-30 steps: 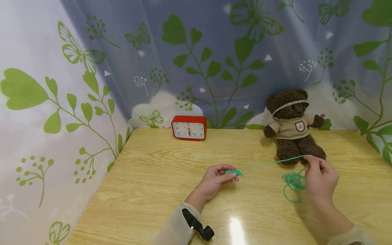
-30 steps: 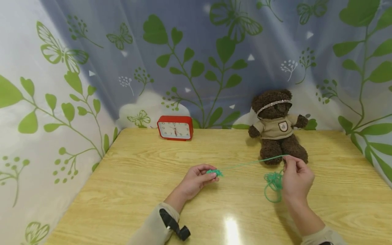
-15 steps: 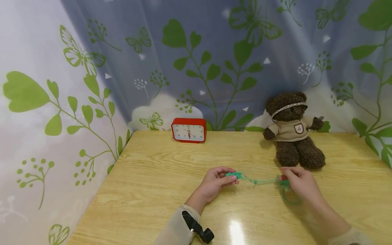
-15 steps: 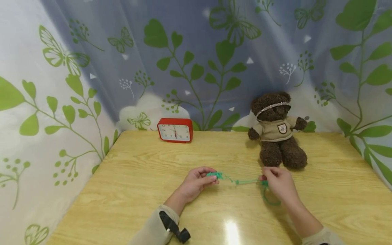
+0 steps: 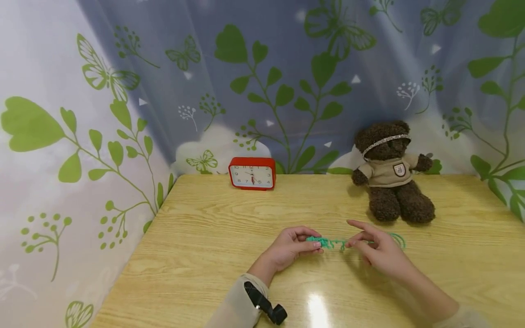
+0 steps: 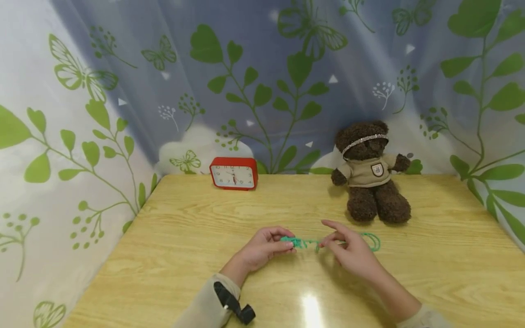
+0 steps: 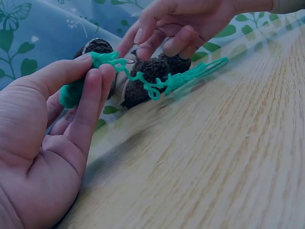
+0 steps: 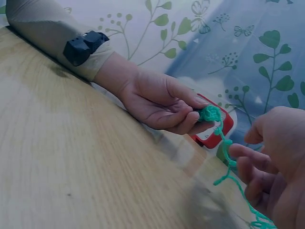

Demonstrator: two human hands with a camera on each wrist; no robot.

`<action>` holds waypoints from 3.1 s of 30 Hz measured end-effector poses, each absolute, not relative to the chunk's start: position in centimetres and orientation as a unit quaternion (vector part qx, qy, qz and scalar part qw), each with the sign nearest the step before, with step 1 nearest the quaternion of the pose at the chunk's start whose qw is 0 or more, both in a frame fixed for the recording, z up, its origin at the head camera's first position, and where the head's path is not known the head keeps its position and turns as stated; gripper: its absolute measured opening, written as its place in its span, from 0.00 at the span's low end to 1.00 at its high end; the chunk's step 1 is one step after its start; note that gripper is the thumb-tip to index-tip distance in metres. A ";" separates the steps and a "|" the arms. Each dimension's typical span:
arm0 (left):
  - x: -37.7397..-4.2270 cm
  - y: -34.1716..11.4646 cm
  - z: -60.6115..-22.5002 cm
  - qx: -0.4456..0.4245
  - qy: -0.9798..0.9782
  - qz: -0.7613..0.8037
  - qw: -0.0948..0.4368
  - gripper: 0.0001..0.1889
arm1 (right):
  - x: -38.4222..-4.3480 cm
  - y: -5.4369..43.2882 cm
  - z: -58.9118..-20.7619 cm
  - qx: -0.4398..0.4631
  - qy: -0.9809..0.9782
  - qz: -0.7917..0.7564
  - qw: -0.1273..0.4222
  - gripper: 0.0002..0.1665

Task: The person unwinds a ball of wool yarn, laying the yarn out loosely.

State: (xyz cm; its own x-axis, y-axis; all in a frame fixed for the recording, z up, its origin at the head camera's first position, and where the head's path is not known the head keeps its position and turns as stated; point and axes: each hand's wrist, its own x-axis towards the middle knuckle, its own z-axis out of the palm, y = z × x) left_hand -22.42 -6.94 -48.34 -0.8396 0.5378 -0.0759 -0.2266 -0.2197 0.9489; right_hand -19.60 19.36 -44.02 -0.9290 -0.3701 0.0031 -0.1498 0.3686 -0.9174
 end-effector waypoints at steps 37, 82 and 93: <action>-22.7 -6.8 -48.4 0.091 0.546 0.814 0.180 0.13 | -19.2 18.6 -44.3 -0.134 0.858 -0.491 0.065 0.16; -22.6 -6.8 -48.2 0.079 0.525 0.831 0.165 0.10 | -21.0 27.3 -40.2 -0.106 0.906 -0.408 0.043 0.22; -22.6 -6.9 -48.4 0.092 0.535 0.825 0.157 0.11 | -21.6 25.9 -42.5 -0.124 0.892 -0.414 0.131 0.21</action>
State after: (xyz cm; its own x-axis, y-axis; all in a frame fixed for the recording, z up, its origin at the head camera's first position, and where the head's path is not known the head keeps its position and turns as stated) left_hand -22.65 -6.93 -48.42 -0.9336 0.3579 -0.0164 -0.1609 -0.3778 0.9118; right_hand -21.55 25.86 -42.50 -0.9349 -0.3303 -0.1298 -0.1139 0.6256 -0.7718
